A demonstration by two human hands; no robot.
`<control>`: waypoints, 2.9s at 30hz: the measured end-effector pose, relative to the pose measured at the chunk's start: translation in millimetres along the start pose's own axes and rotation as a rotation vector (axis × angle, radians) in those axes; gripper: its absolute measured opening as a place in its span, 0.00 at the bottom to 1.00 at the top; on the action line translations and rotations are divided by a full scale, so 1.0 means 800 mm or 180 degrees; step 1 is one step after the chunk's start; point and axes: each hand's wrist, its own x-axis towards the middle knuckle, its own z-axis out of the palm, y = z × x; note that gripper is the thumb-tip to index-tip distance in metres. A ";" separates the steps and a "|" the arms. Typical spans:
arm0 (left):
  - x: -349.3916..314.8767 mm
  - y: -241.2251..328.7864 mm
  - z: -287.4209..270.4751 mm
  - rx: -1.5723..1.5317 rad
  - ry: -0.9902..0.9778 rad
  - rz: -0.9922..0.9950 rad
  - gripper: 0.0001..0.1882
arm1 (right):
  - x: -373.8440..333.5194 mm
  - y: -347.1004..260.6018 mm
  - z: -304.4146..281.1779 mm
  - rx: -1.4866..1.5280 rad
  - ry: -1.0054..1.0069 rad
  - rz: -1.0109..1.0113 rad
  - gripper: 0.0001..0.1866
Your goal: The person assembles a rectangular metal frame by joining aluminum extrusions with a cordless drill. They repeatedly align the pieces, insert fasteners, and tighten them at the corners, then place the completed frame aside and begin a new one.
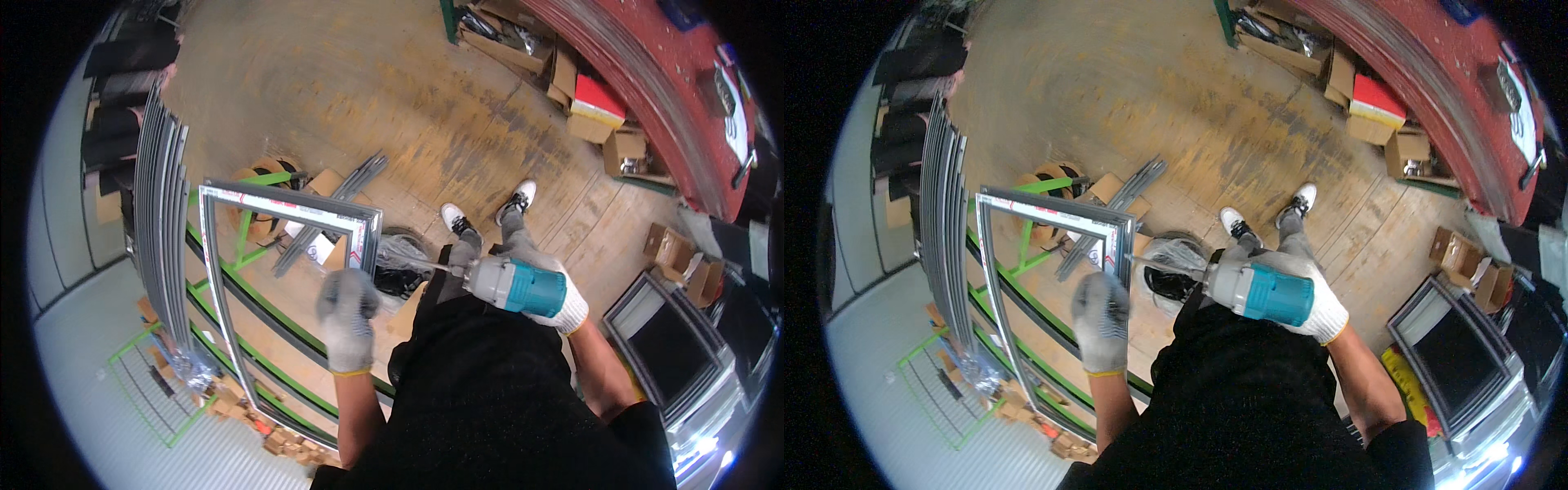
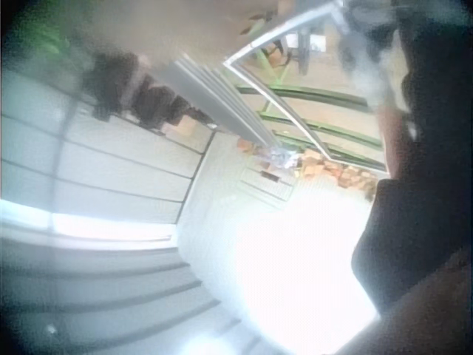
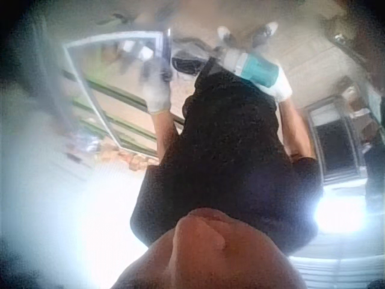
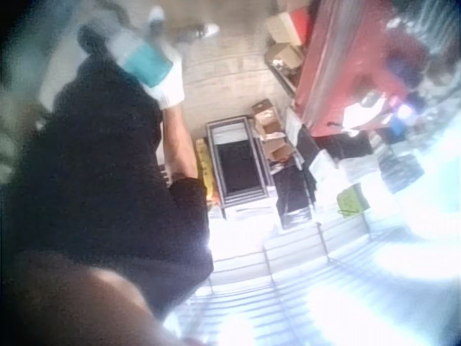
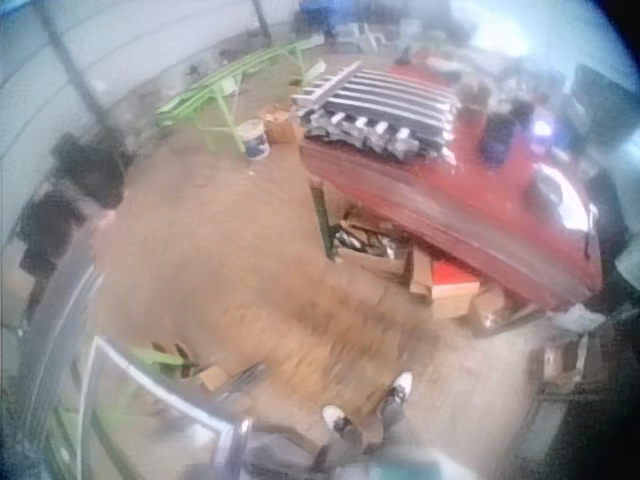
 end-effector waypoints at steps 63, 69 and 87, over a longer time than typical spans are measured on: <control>0.143 0.026 -0.002 -0.0529 0.0253 -0.0403 0.09 | 0.079 0.080 0.093 0.1131 -0.0536 0.0508 0.23; 0.144 0.022 -0.004 -0.0608 0.0382 -0.0581 0.13 | 0.074 0.088 0.091 0.0698 -0.0557 0.0099 0.24; 0.140 0.013 -0.011 -0.1254 0.0322 -0.0391 0.29 | 0.070 0.058 0.071 0.0481 -0.0066 0.0746 0.19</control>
